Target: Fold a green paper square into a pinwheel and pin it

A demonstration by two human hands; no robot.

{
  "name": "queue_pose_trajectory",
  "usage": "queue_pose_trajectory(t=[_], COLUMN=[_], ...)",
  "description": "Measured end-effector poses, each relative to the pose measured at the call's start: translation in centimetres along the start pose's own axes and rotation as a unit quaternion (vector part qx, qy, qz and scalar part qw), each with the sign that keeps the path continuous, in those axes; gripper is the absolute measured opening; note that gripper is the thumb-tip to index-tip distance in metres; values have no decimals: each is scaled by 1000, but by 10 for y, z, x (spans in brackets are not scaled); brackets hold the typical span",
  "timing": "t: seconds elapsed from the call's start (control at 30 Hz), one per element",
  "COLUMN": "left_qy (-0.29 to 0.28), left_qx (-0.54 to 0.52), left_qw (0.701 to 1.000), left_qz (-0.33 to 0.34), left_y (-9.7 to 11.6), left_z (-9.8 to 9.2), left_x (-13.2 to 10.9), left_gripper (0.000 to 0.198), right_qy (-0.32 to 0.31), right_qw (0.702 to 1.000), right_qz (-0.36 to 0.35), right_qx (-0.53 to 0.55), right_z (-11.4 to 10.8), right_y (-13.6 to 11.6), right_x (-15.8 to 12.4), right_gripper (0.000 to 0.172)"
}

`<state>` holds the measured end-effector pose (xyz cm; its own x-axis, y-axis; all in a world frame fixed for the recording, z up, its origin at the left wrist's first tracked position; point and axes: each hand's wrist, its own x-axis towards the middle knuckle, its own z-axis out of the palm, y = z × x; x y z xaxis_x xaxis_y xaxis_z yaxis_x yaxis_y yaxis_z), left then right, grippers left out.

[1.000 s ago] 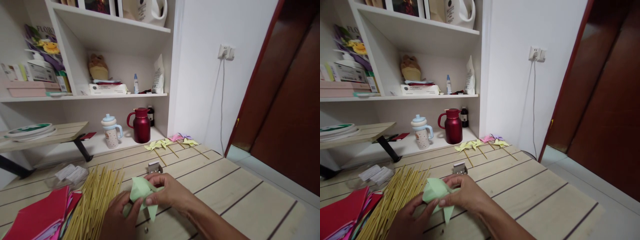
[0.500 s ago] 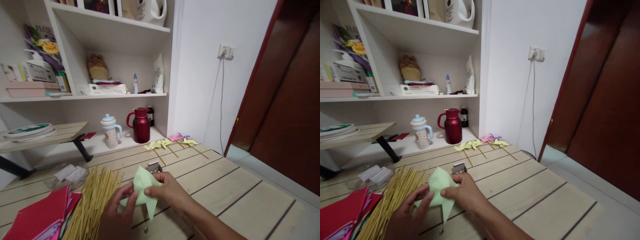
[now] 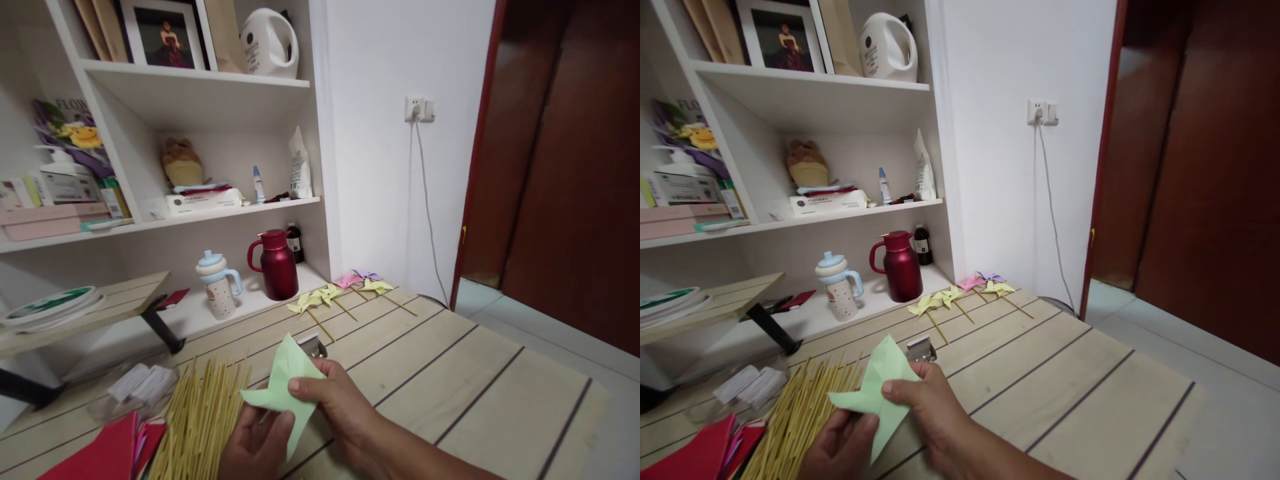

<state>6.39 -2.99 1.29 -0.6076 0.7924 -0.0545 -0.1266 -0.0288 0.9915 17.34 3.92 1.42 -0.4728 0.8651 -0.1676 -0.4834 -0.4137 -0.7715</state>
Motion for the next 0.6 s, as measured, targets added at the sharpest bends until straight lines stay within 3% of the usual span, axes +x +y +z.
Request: queue_pose_trajectory(t=[0.3, 0.6], left_qy=[-12, 17], left_qx=[-6, 21], left_qw=[997, 997], left_qz=[-76, -79], left_y=[9, 7], left_z=[-6, -11], left_x=[-4, 0], left_gripper=[37, 24], right_qy=[9, 5], right_qw=[1000, 999], right_qz=[11, 21], right_qx=[-25, -29], right_z=[6, 4], right_y=[0, 3], right_x=[-7, -6], right_gripper=[47, 45])
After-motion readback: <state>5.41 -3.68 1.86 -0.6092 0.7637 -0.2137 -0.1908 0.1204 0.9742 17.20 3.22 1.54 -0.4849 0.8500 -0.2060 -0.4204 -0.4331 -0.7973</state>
